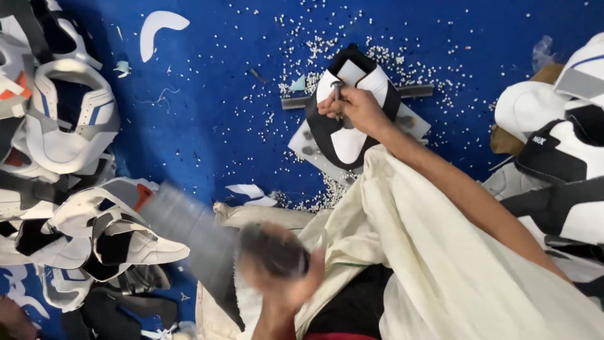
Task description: Punching eyelet holes into shoe upper components using a manual punch tool and a mallet.
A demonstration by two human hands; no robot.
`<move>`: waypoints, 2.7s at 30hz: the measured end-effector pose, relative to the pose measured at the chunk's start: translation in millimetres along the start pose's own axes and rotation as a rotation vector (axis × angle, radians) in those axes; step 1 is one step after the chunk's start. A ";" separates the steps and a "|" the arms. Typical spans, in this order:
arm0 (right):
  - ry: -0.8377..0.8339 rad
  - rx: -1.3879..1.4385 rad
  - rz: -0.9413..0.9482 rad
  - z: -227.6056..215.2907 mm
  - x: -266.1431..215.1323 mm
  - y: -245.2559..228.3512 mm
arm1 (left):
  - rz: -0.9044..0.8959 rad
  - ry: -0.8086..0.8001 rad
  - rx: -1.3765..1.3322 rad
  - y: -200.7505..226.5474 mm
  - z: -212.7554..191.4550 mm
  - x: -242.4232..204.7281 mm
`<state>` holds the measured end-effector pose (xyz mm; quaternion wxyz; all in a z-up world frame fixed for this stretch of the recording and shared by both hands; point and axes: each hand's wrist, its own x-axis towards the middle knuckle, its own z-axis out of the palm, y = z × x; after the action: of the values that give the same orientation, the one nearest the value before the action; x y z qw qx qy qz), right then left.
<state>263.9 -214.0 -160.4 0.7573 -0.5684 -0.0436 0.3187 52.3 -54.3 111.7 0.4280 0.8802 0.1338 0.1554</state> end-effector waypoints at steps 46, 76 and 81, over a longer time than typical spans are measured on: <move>0.111 -0.441 -0.424 -1.1 5.2 -25.6 | -0.375 -0.212 0.094 -93.2 82.8 -13.1; 0.178 -0.858 -0.615 8.2 2.5 -45.0 | -0.090 -0.146 -0.027 -105.3 85.0 6.9; 0.269 0.035 -0.413 -56.0 29.0 -6.2 | -0.530 -0.366 0.233 -113.2 37.2 -37.4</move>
<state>313.5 -246.2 -183.1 0.8152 -0.5713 -0.0521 0.0795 20.8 -26.9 -6.1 0.3671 0.8710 0.2959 -0.1381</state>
